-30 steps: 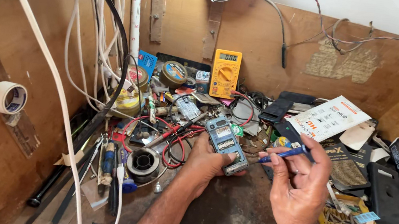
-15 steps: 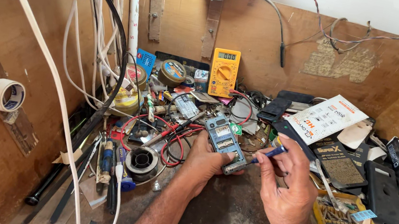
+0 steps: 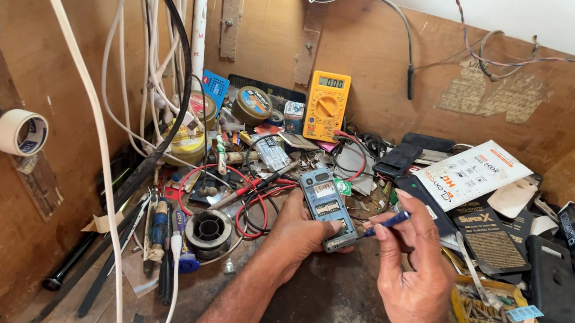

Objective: The person disassembles a feature phone on a cluttered workbench. They remove the back cover, battery, and keypad, then use a screwdriver to detach the motherboard from the phone frame. The person continues to unscrew and separate components on the exposed circuit board.

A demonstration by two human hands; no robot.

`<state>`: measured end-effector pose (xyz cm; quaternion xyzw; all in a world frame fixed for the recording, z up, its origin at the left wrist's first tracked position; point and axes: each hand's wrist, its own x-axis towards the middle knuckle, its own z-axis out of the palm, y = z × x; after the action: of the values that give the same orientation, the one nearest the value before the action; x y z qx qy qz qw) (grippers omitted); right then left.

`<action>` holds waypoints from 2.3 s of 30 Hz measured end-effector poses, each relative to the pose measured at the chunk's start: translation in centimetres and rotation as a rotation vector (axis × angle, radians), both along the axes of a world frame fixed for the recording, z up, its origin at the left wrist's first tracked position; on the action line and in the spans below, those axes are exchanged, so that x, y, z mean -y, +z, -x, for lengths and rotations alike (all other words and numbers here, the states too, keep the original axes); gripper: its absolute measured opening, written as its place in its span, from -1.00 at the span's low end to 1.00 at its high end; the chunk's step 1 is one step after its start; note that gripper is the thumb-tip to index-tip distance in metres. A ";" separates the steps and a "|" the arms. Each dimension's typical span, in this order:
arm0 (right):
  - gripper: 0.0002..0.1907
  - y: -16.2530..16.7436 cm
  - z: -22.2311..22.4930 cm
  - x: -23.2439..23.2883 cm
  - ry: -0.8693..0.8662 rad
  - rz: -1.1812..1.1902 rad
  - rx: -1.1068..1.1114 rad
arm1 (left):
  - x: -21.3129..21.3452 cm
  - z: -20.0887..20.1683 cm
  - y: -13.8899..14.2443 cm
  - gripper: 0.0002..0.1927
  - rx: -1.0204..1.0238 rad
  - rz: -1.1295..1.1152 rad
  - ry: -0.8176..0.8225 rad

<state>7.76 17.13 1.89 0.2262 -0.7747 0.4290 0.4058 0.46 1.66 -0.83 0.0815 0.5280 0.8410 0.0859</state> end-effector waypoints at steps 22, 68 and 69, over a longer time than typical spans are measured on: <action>-0.51 0.1 0.3 0.0 -0.033 0.111 -0.031 | -0.4 0.4 -0.5 -0.46 0.009 0.009 0.032; -0.57 0.2 -0.2 0.0 -0.053 0.243 0.032 | -0.5 0.5 -0.7 -0.48 -0.012 0.031 0.016; -0.57 0.2 -0.2 0.0 -0.009 0.260 0.037 | -0.5 0.5 -0.7 -0.48 -0.015 0.027 0.016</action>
<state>7.97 17.10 2.11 0.1601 -0.7209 0.5280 0.4194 -0.01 2.14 -1.53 0.0825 0.5407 0.8337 0.0766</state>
